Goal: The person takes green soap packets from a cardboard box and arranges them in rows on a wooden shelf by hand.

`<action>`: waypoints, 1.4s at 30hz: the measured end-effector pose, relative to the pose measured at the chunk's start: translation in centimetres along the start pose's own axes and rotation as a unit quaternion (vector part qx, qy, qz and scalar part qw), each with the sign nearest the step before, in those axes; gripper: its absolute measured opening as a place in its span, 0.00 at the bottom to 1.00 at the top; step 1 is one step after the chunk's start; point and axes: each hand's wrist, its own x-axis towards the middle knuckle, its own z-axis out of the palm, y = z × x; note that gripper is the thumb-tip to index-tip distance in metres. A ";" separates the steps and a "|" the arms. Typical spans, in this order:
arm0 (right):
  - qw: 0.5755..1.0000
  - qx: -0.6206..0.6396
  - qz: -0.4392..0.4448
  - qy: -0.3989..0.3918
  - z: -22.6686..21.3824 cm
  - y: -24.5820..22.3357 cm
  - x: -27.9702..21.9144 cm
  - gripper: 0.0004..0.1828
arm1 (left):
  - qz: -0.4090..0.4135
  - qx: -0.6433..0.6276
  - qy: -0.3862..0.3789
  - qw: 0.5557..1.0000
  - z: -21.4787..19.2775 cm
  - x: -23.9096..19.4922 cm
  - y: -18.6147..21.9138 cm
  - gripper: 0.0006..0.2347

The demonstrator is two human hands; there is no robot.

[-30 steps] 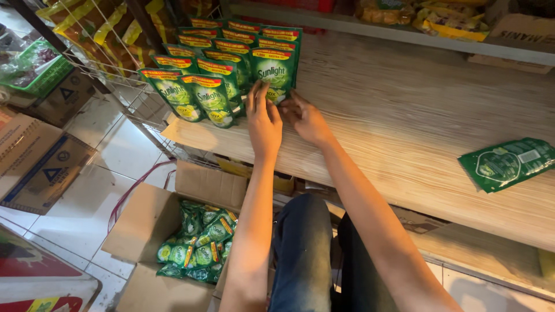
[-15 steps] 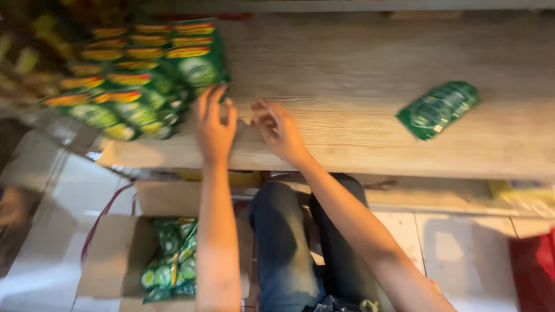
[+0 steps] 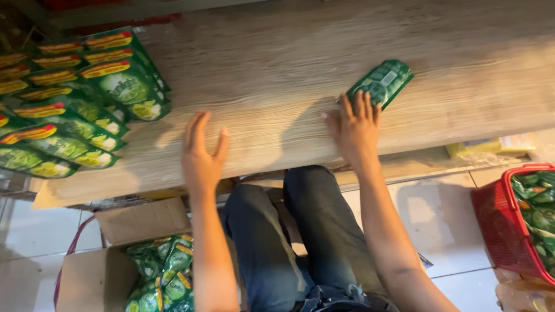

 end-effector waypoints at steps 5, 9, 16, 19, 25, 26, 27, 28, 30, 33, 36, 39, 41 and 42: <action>0.983 0.090 -0.157 -0.040 -0.2 -5.9 -3.3 0.32 | 0.011 0.016 0.032 0.999 0.5 -2.1 1.2 0.16; 0.930 0.277 -0.216 -0.109 -1.3 -8.5 -3.8 0.36 | 0.006 0.009 0.026 1.000 0.4 -2.3 0.7 0.16; 0.943 0.269 -0.180 -0.081 -2.4 -9.9 -5.7 0.27 | 0.000 0.022 0.015 1.000 0.7 -2.6 0.3 0.14; 0.931 0.316 -0.164 -0.077 -3.6 -10.1 -6.5 0.21 | 0.018 0.007 -0.002 1.000 0.0 -2.1 0.7 0.17; 0.848 0.522 -0.005 -0.092 -8.0 -10.4 -8.1 0.12 | 0.127 -0.158 -0.087 0.975 -3.0 -4.9 3.6 0.37; 0.813 0.577 0.007 -0.083 -8.6 -10.3 -8.2 0.11 | 0.166 -0.138 -0.084 0.973 -3.2 -6.2 4.4 0.41; 0.835 0.545 0.017 -0.075 -9.2 -10.2 -8.4 0.12 | 0.059 -0.208 -0.137 0.967 -3.1 -7.5 5.2 0.34; 0.855 0.513 0.026 -0.067 -9.7 -9.7 -8.4 0.13 | -0.049 -0.275 -0.187 0.942 -2.9 -8.7 5.9 0.27; 0.838 0.535 0.069 -0.079 -9.8 -9.4 -8.4 0.16 | -0.185 -0.378 -0.229 0.878 -2.9 -11.4 7.0 0.20; 0.715 0.671 0.149 -0.126 -9.2 -9.1 -8.8 0.21 | -0.272 -0.472 -0.209 0.812 -2.8 -14.6 8.3 0.16; 0.646 0.730 0.149 -0.169 -9.1 -8.3 -10.1 0.29 | -0.348 -0.525 -0.168 0.758 -2.5 -16.5 9.3 0.12; 0.671 0.702 0.125 -0.204 -9.0 -7.7 -11.9 0.36 | -0.350 -0.538 -0.103 0.760 -1.9 -17.0 9.4 0.09; 0.689 0.670 0.152 -0.230 -8.9 -7.3 -12.8 0.40 | -0.343 -0.512 -0.074 0.784 -1.5 -17.1 9.5 0.10; 0.678 0.676 0.156 -0.241 -8.9 -7.2 -13.3 0.40 | -0.347 -0.524 -0.063 0.775 -1.3 -17.2 9.6 0.10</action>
